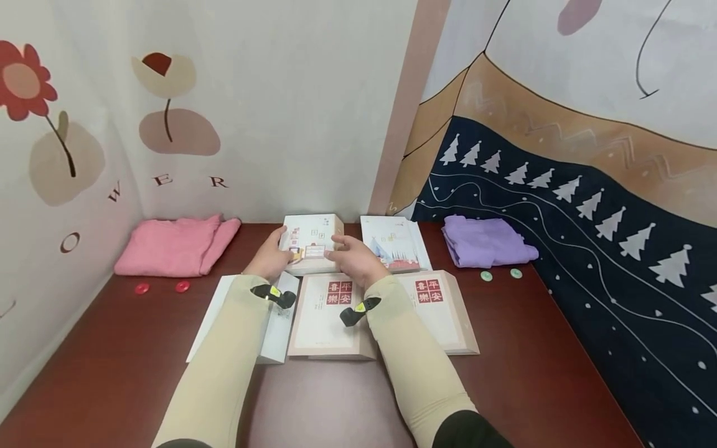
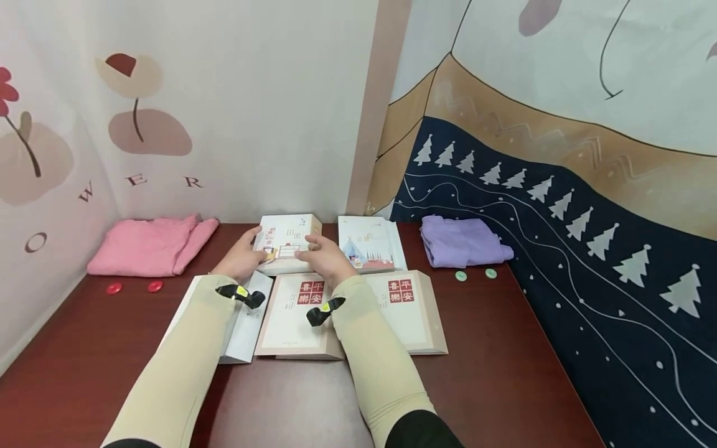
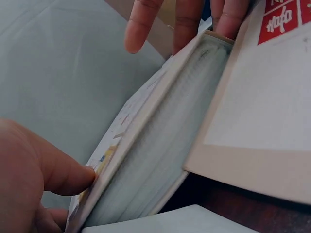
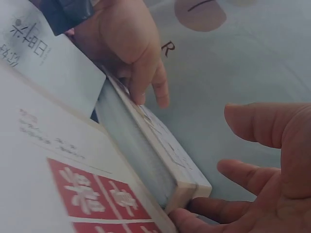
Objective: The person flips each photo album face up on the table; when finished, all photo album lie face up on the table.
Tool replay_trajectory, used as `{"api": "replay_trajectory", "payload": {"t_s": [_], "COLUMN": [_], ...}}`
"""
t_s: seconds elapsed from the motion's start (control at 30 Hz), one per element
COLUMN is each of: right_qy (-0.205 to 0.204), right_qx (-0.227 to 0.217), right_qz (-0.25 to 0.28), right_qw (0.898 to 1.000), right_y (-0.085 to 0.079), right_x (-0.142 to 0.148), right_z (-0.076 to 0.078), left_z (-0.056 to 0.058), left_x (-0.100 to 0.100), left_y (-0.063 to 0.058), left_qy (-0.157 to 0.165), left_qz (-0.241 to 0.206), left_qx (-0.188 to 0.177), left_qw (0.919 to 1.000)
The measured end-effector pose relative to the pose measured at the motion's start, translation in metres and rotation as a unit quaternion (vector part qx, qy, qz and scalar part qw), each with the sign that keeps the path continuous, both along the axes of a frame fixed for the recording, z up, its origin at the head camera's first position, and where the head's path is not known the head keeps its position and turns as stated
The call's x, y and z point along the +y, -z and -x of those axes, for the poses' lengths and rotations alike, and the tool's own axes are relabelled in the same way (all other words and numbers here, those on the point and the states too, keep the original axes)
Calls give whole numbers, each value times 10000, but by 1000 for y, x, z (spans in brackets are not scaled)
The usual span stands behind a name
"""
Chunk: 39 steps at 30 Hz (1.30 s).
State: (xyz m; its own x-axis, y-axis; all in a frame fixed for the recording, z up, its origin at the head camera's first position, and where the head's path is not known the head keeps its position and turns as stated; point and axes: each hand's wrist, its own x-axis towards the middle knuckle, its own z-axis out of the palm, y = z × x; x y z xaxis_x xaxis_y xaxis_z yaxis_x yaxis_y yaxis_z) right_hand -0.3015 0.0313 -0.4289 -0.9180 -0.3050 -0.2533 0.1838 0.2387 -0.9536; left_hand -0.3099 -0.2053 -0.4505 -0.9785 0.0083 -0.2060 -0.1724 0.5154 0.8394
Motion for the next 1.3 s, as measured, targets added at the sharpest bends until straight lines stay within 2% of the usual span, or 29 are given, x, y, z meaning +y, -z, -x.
{"api": "replay_trajectory", "payload": {"t_s": [0.13,0.27,0.5,0.73,1.07,1.3], "right_qy": [43,31,76,107,302,487], "right_qx": [85,129,285,262,290,323], "right_qz": [-159,-129,-255,-203,-41,626], "right_qw": [9998,9998,9992,9994,9991,9963], "right_y": [8,10,12,13,10,9], "right_x": [-2,-5,-6,-4,-3,-5], "right_z": [-13,-19,-18,-14,-10,-7], "left_z": [-9,-13,-17,-16,-7,-7], "left_x": [1,1,8,14,8,7], "left_y": [8,13,10,6,8,6], "left_qy": [-69,-145,-220,-293,-371,-544], "left_qz": [-73,-48,-224,-347,-619,-947], "left_qx": [-82,-97,-64,-39,433,750], "left_qw": [9999,9998,9995,9990,9965,9912]}}
